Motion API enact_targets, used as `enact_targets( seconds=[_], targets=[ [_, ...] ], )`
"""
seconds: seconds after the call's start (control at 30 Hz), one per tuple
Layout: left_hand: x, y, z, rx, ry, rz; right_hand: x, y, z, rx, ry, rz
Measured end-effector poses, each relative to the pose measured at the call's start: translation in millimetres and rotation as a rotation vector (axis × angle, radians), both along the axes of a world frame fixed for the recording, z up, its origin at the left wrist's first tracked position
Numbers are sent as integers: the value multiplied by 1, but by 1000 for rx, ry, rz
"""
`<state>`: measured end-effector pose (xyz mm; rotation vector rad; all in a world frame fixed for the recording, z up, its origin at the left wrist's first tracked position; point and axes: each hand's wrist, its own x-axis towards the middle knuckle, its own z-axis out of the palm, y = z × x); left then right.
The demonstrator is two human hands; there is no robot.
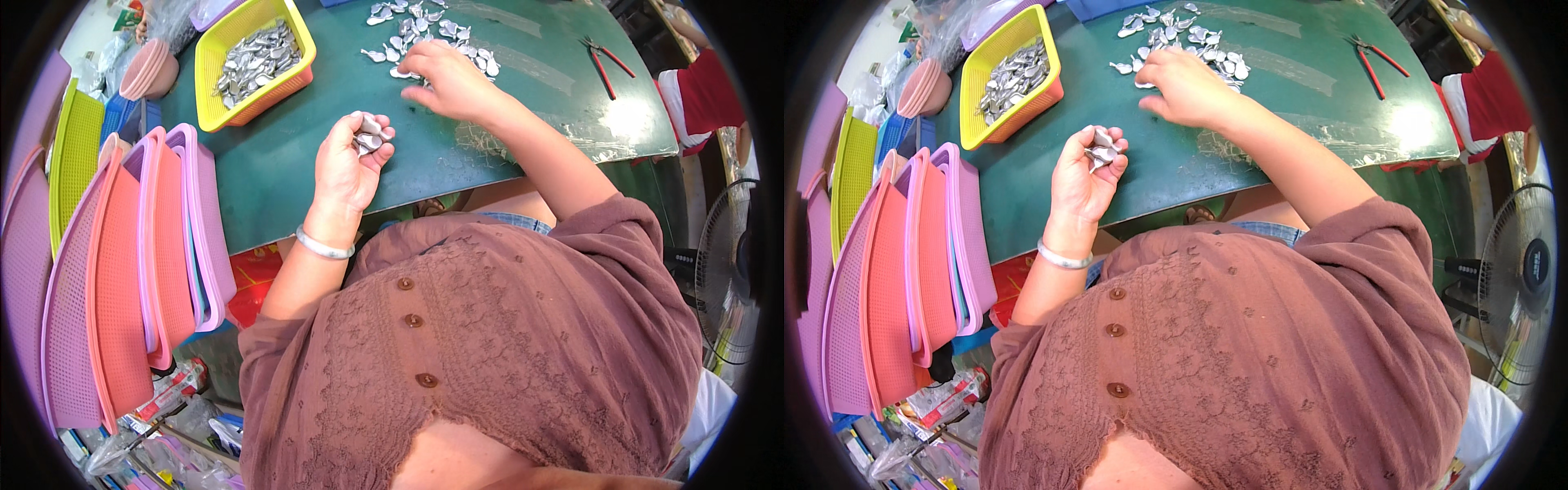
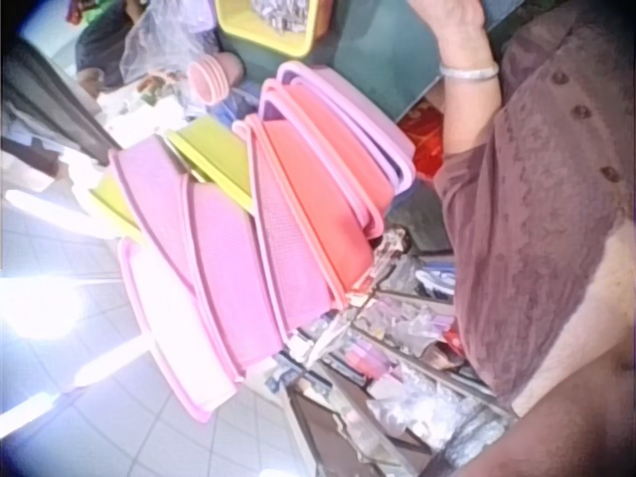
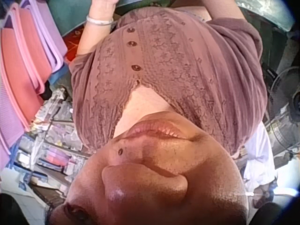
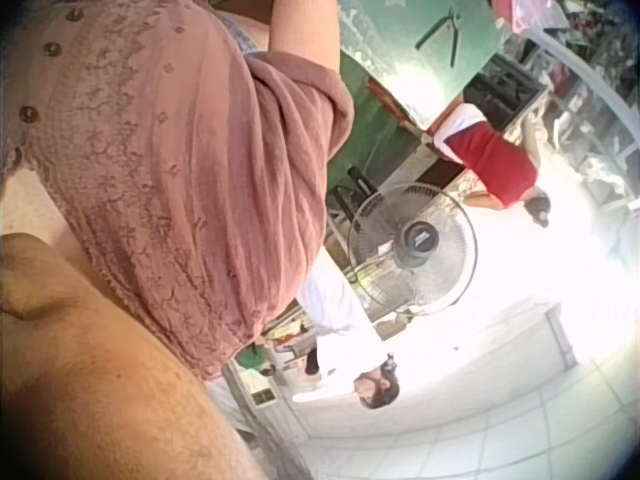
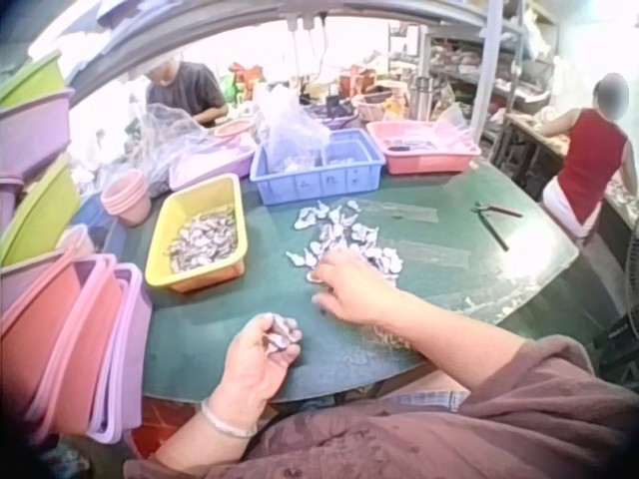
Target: The person picks up metal parts from a table, fits them together by hand, and places the assembled components into a yellow plastic tray.
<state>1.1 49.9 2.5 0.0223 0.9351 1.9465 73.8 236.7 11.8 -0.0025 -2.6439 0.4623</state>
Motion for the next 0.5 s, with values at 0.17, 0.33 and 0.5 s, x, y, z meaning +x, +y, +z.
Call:
enact_targets(
  seconds=[0.17, 0.33, 0.5],
  targets=[
    [1, 0, 1, -44, -28, -4, -22, 6, -8, 165, -133, -198],
    [1, -3, 2, -38, 13, -32, -31, 11, -19, 310, -56, -187],
    [2, -3, 3, -60, 70, -30, -21, 9, 0, -557, -277, -161]
  ],
)
